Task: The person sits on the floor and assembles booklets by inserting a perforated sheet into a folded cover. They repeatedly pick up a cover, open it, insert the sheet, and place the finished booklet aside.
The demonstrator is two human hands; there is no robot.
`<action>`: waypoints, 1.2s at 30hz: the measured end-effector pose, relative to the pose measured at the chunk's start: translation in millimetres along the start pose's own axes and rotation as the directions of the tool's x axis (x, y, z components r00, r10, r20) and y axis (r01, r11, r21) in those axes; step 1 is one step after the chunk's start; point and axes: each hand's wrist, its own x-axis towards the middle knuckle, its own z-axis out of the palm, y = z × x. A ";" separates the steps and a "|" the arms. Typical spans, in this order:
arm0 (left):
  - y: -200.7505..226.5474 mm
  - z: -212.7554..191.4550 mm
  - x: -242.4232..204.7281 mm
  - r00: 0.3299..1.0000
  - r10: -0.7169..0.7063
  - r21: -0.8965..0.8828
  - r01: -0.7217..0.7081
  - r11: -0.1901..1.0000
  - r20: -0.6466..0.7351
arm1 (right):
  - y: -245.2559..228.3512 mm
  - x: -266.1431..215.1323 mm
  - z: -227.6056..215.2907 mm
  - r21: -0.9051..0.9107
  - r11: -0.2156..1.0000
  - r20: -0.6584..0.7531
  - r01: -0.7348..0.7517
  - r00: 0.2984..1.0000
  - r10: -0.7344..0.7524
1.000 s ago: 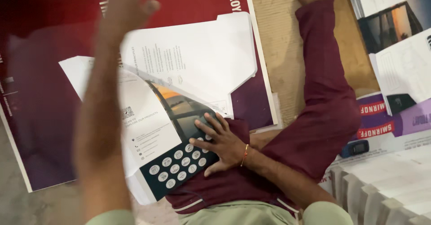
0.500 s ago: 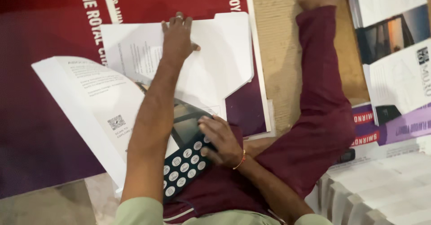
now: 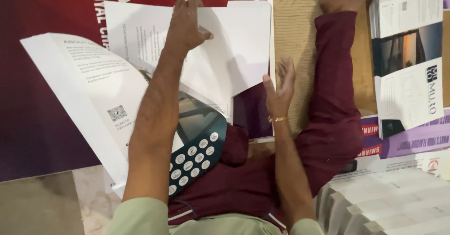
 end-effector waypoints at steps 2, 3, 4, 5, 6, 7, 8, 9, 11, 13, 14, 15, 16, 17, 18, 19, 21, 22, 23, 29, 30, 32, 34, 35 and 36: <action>-3.3 -1.2 -3.9 1.000 -0.010 -0.093 0.011 0.996 0.015 | 8.2 22.5 -0.1 0.067 0.933 0.197 -0.353 0.921 0.335; -2.8 1.9 -5.9 0.999 0.035 -0.006 -0.035 0.999 0.039 | 14.1 33.7 -0.4 0.066 0.856 0.305 -0.513 0.827 0.472; 0.4 8.0 -6.3 0.995 0.077 0.079 -0.082 0.993 0.067 | 21.6 42.2 4.7 0.252 0.807 0.402 -0.534 0.816 0.414; 4.1 14.5 -5.6 0.989 0.114 0.162 -0.129 0.978 0.097 | 30.6 48.7 13.2 0.418 0.718 0.488 -0.556 0.804 0.339; 9.3 22.6 -5.0 0.982 0.091 0.204 -0.125 0.971 0.166 | 40.2 52.8 20.4 0.558 0.593 0.558 -0.581 0.791 0.250; 15.1 32.4 -7.6 0.970 0.061 0.246 -0.120 0.962 0.236 | 50.0 53.5 25.8 0.619 0.455 0.611 -0.640 0.756 0.233; 18.3 39.7 -11.1 0.952 0.027 0.286 -0.118 0.951 0.305 | 59.4 53.9 30.9 0.658 0.303 0.660 -0.690 0.721 0.208; 18.9 43.3 -12.6 0.955 0.034 0.316 -0.131 0.940 0.295 | 68.2 56.2 36.9 0.677 0.146 0.701 -0.722 0.692 0.172; 20.1 49.9 -16.6 0.959 0.051 0.374 -0.157 0.914 0.278 | 83.9 57.6 51.0 0.748 0.085 0.640 -0.658 0.750 0.167; 21.2 50.1 -18.6 0.959 0.057 0.367 -0.161 0.916 0.277 | 93.7 60.3 61.0 0.797 0.057 0.590 -0.602 0.795 0.141; 21.8 47.0 -17.7 0.959 0.062 0.367 -0.164 0.915 0.275 | 95.4 61.5 65.0 0.812 0.058 0.572 -0.581 0.812 0.115; 23.7 45.6 -18.0 0.960 0.059 0.372 -0.162 0.914 0.272 | 96.1 61.0 67.4 0.826 0.057 0.555 -0.561 0.826 0.094; 25.8 44.3 -17.6 0.961 0.056 0.376 -0.159 0.913 0.269 | 95.7 61.4 71.9 0.836 0.103 0.540 -0.539 0.841 0.028; 28.2 44.7 -19.0 0.962 0.054 0.377 -0.156 0.913 0.268 | 94.1 59.4 76.1 0.845 0.150 0.524 -0.514 0.851 -0.035; 28.3 45.2 -20.1 0.954 0.029 0.374 -0.145 0.916 0.298 | 91.7 56.1 82.0 0.854 0.194 0.507 -0.483 0.856 -0.099; 27.2 47.3 -18.1 0.946 0.008 0.371 -0.135 0.919 0.324 | 88.7 54.9 92.2 0.803 0.431 0.496 -0.413 0.863 -0.096; 19.3 60.8 -14.4 0.954 0.018 0.438 -0.154 0.885 0.299 | 81.3 49.2 125.5 0.551 0.810 0.471 -0.204 0.876 -0.100; 12.1 70.1 -10.2 0.967 0.053 0.508 -0.177 0.843 0.249 | 76.4 45.0 140.3 0.365 0.928 0.461 -0.080 0.881 -0.105; 3.5 77.7 -3.9 0.976 0.102 0.584 -0.198 0.787 0.194 | 70.0 47.1 154.4 0.164 0.985 0.442 0.058 0.888 -0.126; -64.0 43.6 18.3 0.962 -0.064 0.494 0.192 0.848 -0.264 | 39.1 57.6 155.3 -0.393 0.786 0.525 0.477 0.818 -0.234; -73.5 29.8 13.9 0.897 -0.051 0.454 0.270 0.849 -0.439 | 38.6 54.9 156.8 -0.479 0.707 0.546 0.520 0.808 -0.224; -67.8 22.3 -9.6 0.872 -0.084 0.349 0.279 0.895 -0.482 | 35.4 46.2 158.5 -0.499 0.698 0.537 0.514 0.815 -0.216; -56.6 -2.0 -6.7 0.818 -0.082 0.245 0.265 0.933 -0.569 | 23.3 56.7 158.4 -0.517 0.675 0.516 0.527 0.821 -0.245; -52.5 -13.8 -5.6 0.783 -0.088 0.194 0.259 0.946 -0.615 | 16.7 52.8 156.4 -0.520 0.666 0.517 0.534 0.818 -0.252; -46.0 -20.1 -2.4 0.804 -0.122 0.164 0.264 0.951 -0.582 | 10.7 48.9 154.8 -0.524 0.657 0.518 0.542 0.815 -0.259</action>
